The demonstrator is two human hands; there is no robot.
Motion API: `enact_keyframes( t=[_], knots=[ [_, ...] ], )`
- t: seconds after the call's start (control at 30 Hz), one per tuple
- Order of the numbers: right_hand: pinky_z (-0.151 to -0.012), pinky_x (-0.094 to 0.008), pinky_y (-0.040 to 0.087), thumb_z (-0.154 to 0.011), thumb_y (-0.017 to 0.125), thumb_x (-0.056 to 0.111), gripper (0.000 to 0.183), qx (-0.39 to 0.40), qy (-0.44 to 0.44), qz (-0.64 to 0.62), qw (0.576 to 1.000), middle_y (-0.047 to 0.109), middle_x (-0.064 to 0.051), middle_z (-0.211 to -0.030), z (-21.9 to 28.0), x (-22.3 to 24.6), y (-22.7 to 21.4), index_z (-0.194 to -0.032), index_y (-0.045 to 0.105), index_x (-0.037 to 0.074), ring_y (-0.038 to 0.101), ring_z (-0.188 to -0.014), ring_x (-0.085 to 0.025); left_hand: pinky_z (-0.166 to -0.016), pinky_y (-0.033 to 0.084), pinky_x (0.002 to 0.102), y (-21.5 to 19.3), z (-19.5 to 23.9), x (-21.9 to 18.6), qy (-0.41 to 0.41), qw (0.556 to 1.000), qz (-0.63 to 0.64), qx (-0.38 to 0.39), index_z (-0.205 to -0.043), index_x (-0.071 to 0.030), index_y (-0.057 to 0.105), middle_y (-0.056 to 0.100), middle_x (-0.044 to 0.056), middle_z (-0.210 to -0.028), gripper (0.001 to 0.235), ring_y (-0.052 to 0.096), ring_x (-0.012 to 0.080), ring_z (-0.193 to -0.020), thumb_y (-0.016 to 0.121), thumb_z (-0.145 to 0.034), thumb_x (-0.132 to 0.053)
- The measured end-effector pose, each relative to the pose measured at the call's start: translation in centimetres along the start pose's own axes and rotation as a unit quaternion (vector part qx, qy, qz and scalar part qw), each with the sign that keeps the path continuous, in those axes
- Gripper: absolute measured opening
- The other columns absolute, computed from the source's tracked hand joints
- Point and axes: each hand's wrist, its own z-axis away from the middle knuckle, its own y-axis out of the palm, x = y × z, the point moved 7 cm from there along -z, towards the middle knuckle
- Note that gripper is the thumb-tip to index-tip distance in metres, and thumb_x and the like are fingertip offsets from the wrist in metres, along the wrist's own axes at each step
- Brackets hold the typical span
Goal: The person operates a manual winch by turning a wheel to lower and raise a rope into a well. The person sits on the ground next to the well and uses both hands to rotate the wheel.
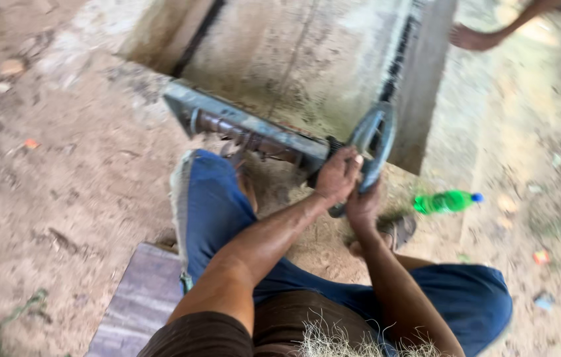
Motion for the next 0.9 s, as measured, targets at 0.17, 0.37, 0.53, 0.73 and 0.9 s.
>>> enact_keyframes(
  t=[0.17, 0.37, 0.53, 0.73, 0.9],
  knots=[
    [-0.053, -0.035, 0.062, -0.102, 0.060, 0.030, 0.050, 0.086, 0.174, -0.087, 0.977, 0.065, -0.012, -0.096, 2.6, -0.4, 1.4, -0.138, 0.039, 0.002, 0.069, -0.074, -0.016, -0.095, 0.060, 0.041, -0.3, -1.7, -2.4, 0.034, 0.999, -0.041, 0.003, -0.144, -0.005, 0.053, 0.073, 0.017, -0.124, 0.055, 0.076, 0.0305, -0.104, 0.052, -0.105, -0.043],
    [-0.073, -0.042, 0.060, -0.103, 0.060, 0.036, 0.042, 0.129, 0.233, -0.014, 0.964, 0.073, -0.015, -0.084, 4.6, -2.2, 2.2, -0.128, 0.058, 0.002, 0.074, -0.077, -0.023, -0.082, 0.061, 0.045, 0.9, -4.9, -5.3, 0.051, 0.995, -0.080, 0.031, -0.136, -0.001, 0.053, 0.076, 0.016, -0.113, 0.053, 0.076, 0.0323, -0.087, 0.055, -0.103, -0.042],
    [-0.088, -0.041, 0.060, -0.095, 0.063, 0.030, 0.048, 0.140, 0.223, -0.059, 0.963, 0.077, -0.018, -0.108, 6.2, -3.7, 3.0, -0.134, 0.064, 0.001, 0.075, -0.096, -0.026, -0.062, 0.060, 0.045, 3.3, -7.6, -6.0, 0.006, 0.976, -0.191, 0.108, -0.128, 0.001, 0.056, 0.074, 0.015, -0.084, 0.053, 0.074, 0.0278, -0.067, 0.048, -0.106, -0.047],
    [-0.094, -0.038, 0.056, -0.094, 0.066, 0.026, 0.053, 0.132, 0.185, -0.130, 0.965, 0.073, -0.012, -0.120, 6.7, -4.2, 3.8, -0.138, 0.055, -0.002, 0.070, -0.110, -0.021, -0.055, 0.059, 0.046, 5.9, -10.8, -4.8, 0.018, 0.949, -0.285, 0.131, -0.128, 0.008, 0.050, 0.070, 0.015, -0.077, 0.063, 0.072, 0.0269, -0.063, 0.043, -0.105, -0.050],
    [-0.086, -0.040, 0.057, -0.098, 0.066, 0.029, 0.039, 0.194, 0.206, -0.072, 0.956, 0.077, -0.021, -0.098, 7.5, -4.2, 4.1, -0.127, 0.070, 0.004, 0.073, -0.093, -0.028, -0.049, 0.050, 0.044, 7.6, -12.5, -4.1, 0.026, 0.941, -0.321, 0.105, -0.133, 0.011, 0.044, 0.068, 0.012, -0.071, 0.072, 0.064, 0.0230, -0.057, 0.043, -0.105, -0.055]
  ],
)
